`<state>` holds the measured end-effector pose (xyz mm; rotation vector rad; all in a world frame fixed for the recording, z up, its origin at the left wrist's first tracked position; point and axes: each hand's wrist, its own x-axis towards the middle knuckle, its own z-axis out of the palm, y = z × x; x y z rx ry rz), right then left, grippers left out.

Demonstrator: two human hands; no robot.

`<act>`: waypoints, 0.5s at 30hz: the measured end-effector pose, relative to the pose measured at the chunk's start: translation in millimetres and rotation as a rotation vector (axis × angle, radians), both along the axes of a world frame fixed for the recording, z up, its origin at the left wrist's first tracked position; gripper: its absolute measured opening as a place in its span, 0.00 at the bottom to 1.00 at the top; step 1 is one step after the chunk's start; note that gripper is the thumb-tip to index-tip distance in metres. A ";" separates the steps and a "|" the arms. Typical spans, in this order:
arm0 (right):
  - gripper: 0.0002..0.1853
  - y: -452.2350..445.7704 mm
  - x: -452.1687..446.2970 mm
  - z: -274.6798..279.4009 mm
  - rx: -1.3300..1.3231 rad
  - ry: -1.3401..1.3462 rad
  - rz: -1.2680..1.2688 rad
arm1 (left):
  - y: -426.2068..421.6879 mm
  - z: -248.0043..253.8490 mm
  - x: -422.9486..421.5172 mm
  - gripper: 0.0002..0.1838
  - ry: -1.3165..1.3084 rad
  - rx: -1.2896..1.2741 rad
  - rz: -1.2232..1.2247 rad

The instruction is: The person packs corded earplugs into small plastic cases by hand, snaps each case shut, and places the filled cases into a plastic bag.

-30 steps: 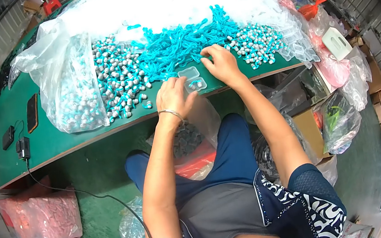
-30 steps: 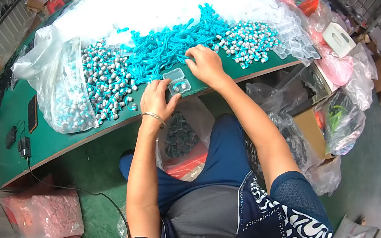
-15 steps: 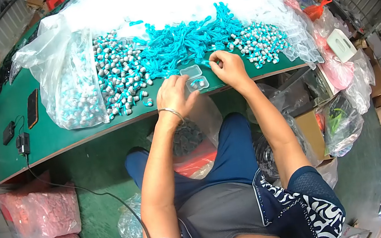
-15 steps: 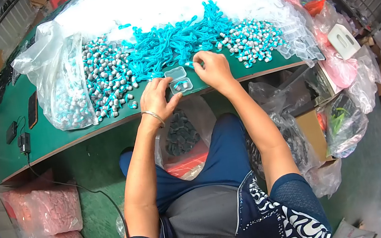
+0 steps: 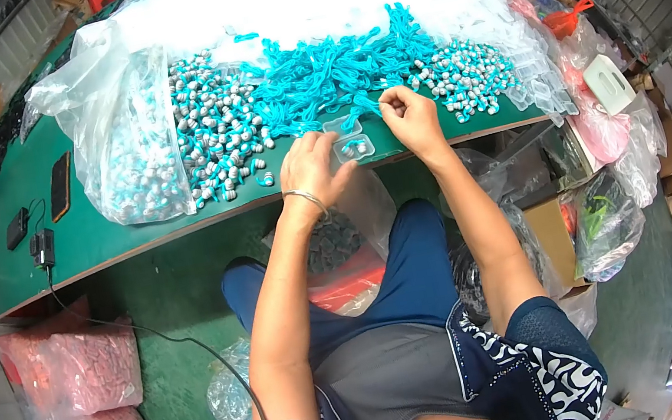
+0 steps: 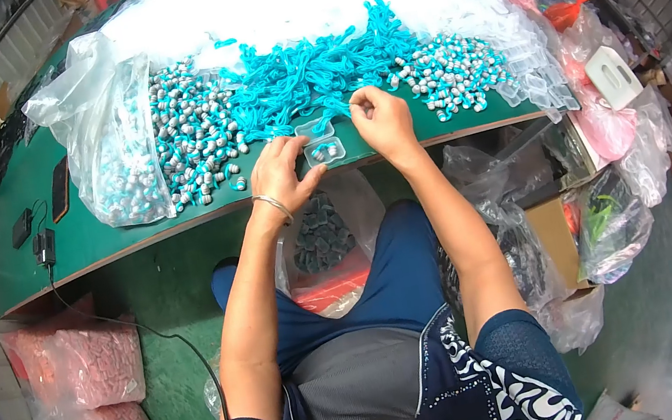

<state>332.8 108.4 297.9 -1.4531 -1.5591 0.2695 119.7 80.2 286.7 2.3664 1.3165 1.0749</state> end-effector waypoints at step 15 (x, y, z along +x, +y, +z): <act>0.03 2.7 5.3 3.7 0.071 -0.204 -0.078 | -3.0 3.0 -0.4 0.24 -0.024 0.003 0.009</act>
